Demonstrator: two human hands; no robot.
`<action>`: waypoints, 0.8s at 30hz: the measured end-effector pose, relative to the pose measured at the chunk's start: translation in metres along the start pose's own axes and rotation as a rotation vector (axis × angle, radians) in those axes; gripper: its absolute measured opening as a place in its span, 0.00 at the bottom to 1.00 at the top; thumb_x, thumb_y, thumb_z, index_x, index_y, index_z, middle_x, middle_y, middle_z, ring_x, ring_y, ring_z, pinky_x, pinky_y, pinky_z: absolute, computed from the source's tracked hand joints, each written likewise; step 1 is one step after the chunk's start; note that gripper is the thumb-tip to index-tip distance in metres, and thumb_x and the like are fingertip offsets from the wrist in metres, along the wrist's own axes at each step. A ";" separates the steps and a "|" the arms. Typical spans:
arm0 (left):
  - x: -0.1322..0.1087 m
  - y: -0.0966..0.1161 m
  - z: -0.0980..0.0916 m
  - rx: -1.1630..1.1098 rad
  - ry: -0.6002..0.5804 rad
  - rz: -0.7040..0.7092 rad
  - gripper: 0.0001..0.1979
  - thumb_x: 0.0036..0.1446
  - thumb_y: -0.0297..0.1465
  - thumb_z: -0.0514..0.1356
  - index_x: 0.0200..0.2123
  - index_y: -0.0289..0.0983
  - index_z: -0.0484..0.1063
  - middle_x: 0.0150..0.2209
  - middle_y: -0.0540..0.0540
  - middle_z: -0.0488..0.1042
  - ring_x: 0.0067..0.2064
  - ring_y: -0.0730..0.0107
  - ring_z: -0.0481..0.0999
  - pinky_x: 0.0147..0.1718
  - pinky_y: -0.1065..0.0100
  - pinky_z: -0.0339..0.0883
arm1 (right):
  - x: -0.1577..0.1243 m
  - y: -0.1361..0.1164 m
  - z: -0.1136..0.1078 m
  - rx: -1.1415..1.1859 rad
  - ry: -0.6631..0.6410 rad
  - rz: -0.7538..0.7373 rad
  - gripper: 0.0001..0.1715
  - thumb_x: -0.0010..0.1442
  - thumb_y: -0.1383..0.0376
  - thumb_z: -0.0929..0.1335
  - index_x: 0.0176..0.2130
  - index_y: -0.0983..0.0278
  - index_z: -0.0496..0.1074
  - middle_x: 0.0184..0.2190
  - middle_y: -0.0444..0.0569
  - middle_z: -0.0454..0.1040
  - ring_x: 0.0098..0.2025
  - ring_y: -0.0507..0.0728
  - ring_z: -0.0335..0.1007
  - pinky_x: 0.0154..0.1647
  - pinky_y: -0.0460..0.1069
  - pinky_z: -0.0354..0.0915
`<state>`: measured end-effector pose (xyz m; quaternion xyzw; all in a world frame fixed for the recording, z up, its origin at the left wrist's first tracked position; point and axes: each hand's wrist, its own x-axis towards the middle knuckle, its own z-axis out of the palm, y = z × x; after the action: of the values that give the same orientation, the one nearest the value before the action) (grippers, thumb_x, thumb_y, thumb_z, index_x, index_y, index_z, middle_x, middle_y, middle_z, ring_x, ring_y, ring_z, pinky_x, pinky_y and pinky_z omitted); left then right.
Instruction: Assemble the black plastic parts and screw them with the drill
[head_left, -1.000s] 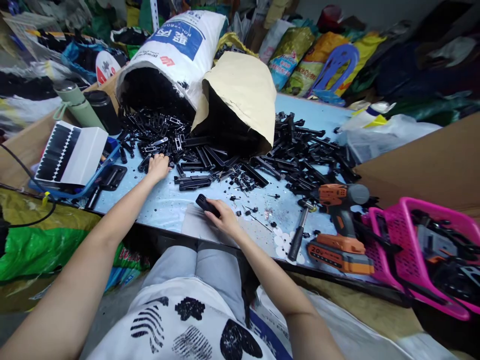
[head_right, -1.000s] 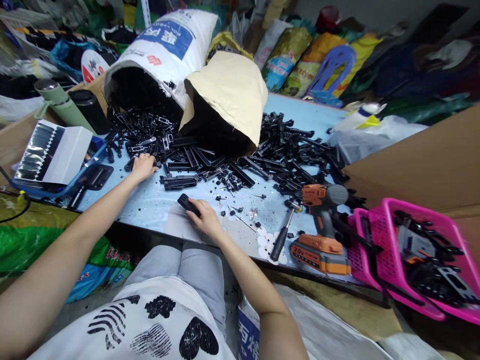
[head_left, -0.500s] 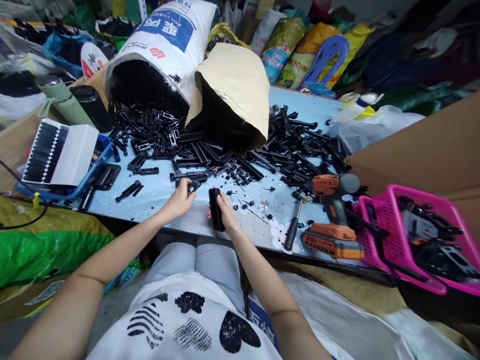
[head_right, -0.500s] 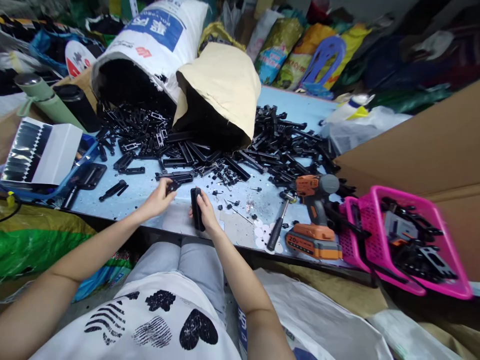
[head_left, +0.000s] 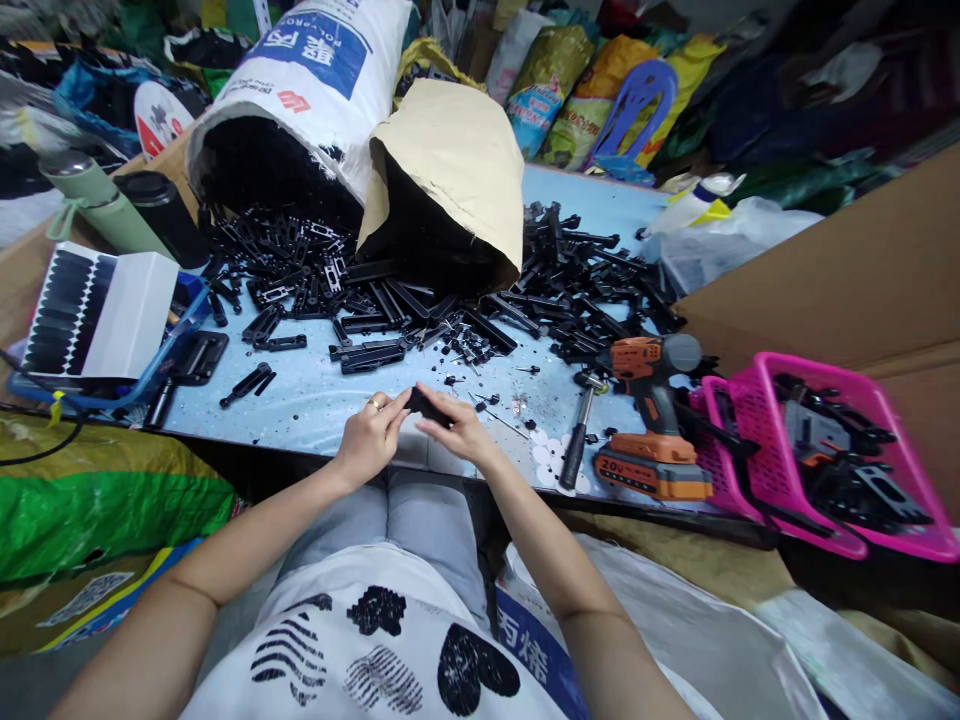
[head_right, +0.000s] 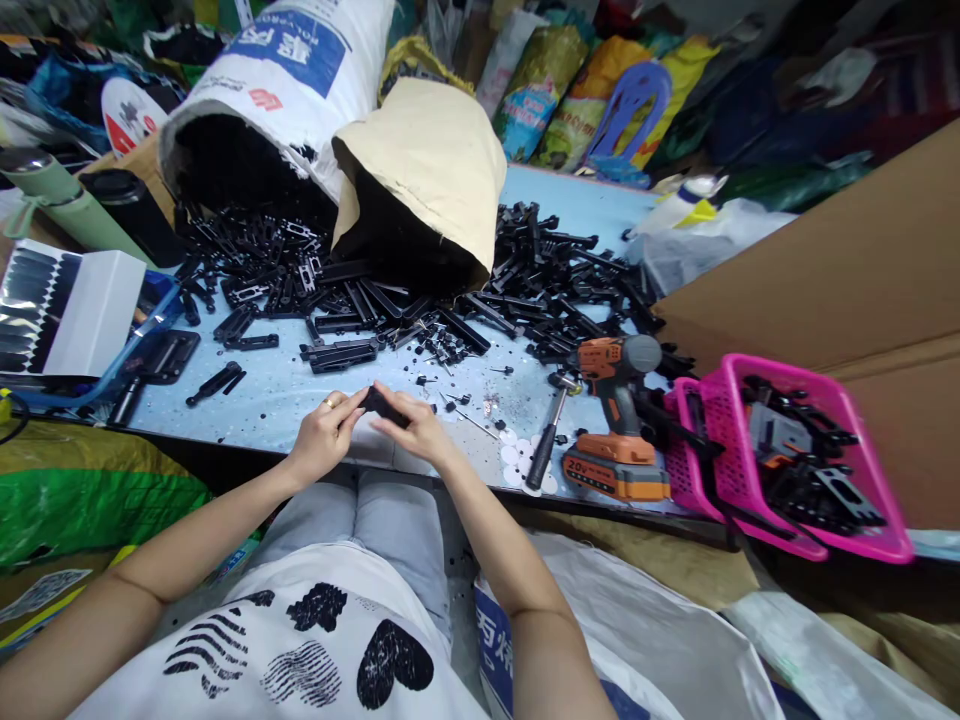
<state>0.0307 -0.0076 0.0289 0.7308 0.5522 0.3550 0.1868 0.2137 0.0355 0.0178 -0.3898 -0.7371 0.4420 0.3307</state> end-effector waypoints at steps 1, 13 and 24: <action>0.000 0.003 0.002 -0.009 0.023 -0.004 0.19 0.65 0.35 0.47 0.55 0.39 0.67 0.37 0.43 0.70 0.40 0.66 0.73 0.40 0.67 0.68 | -0.001 -0.002 0.000 -0.047 0.002 -0.034 0.34 0.55 0.52 0.68 0.59 0.58 0.64 0.45 0.51 0.72 0.41 0.58 0.70 0.45 0.54 0.68; -0.001 -0.003 0.021 -0.139 0.132 -0.107 0.19 0.66 0.33 0.44 0.55 0.38 0.65 0.42 0.40 0.71 0.45 0.63 0.73 0.46 0.61 0.68 | -0.003 0.002 0.023 -0.087 0.042 0.050 0.31 0.63 0.50 0.59 0.62 0.55 0.58 0.42 0.49 0.72 0.33 0.54 0.69 0.39 0.52 0.68; 0.016 -0.019 0.020 0.471 -0.544 0.322 0.23 0.59 0.20 0.47 0.54 0.41 0.65 0.44 0.41 0.72 0.48 0.60 0.70 0.53 0.49 0.57 | 0.123 0.107 -0.172 -0.782 0.469 0.349 0.23 0.63 0.66 0.62 0.53 0.80 0.65 0.47 0.67 0.69 0.48 0.56 0.62 0.51 0.54 0.55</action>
<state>0.0351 0.0155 0.0075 0.8984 0.4272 0.0367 0.0956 0.3289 0.2424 0.0050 -0.6917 -0.6771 0.0810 0.2376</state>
